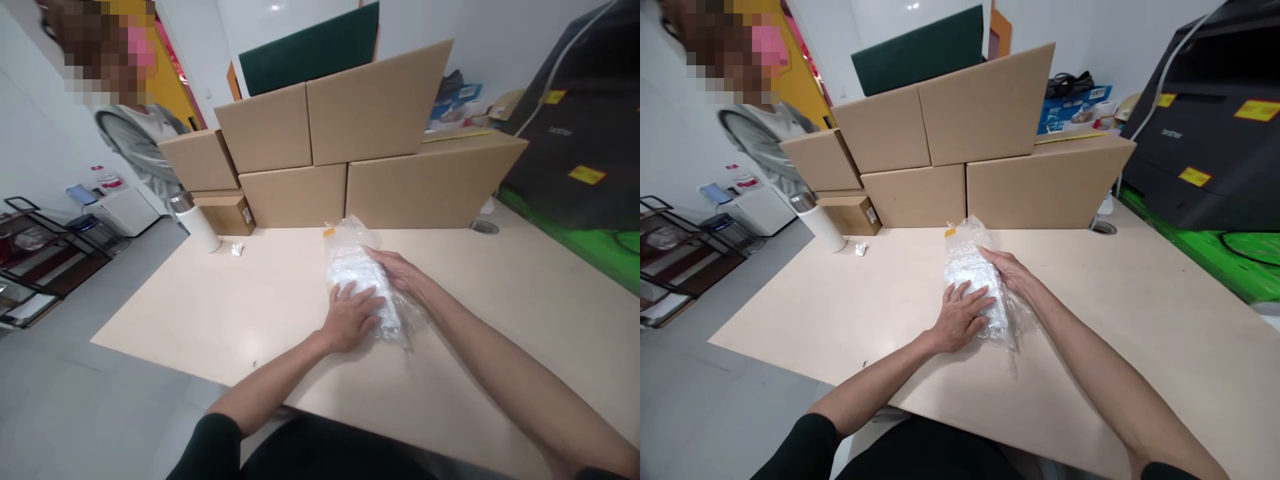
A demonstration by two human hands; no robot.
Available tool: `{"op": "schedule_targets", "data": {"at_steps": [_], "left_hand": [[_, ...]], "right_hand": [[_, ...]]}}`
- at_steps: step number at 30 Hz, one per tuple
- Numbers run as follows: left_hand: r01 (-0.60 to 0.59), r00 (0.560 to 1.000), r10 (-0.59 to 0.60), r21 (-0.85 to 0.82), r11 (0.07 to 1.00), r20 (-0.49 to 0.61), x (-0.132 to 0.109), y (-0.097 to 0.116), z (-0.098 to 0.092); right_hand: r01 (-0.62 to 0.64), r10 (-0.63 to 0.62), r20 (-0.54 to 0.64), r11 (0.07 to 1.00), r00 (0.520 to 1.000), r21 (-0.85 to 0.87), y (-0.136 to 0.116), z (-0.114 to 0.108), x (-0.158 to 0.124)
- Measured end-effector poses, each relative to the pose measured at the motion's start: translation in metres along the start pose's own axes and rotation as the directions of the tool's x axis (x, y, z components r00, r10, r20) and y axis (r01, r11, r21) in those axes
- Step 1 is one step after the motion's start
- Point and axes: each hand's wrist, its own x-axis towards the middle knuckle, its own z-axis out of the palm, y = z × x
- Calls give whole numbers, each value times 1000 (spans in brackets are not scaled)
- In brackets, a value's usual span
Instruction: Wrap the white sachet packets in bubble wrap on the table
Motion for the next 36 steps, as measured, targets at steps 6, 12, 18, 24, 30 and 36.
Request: {"op": "schedule_targets", "data": {"at_steps": [6,12,18,24,30,36], "left_hand": [[-26,998,27,19,999,-62,-5,-5,5],[22,998,-21,8,1000,-58,-7,-3,6],[37,997,-38,-13,999,-66,-6,-2,2],[18,996,-18,3,1000,-92,-21,7,-8],[-22,997,20,30,999,74,-43,12,-25],[-34,999,30,89,995,43,-29,9,-41]], "right_hand": [[-289,278,90,946,956,147,-11,21,4],[-146,144,51,989,988,29,2,15,-19],[60,-65,-24,979,998,-193,15,10,-42],[-37,31,58,994,998,106,11,21,-60],[-147,132,95,974,987,171,32,20,-77],[-140,128,117,984,985,106,44,7,-76]]}}
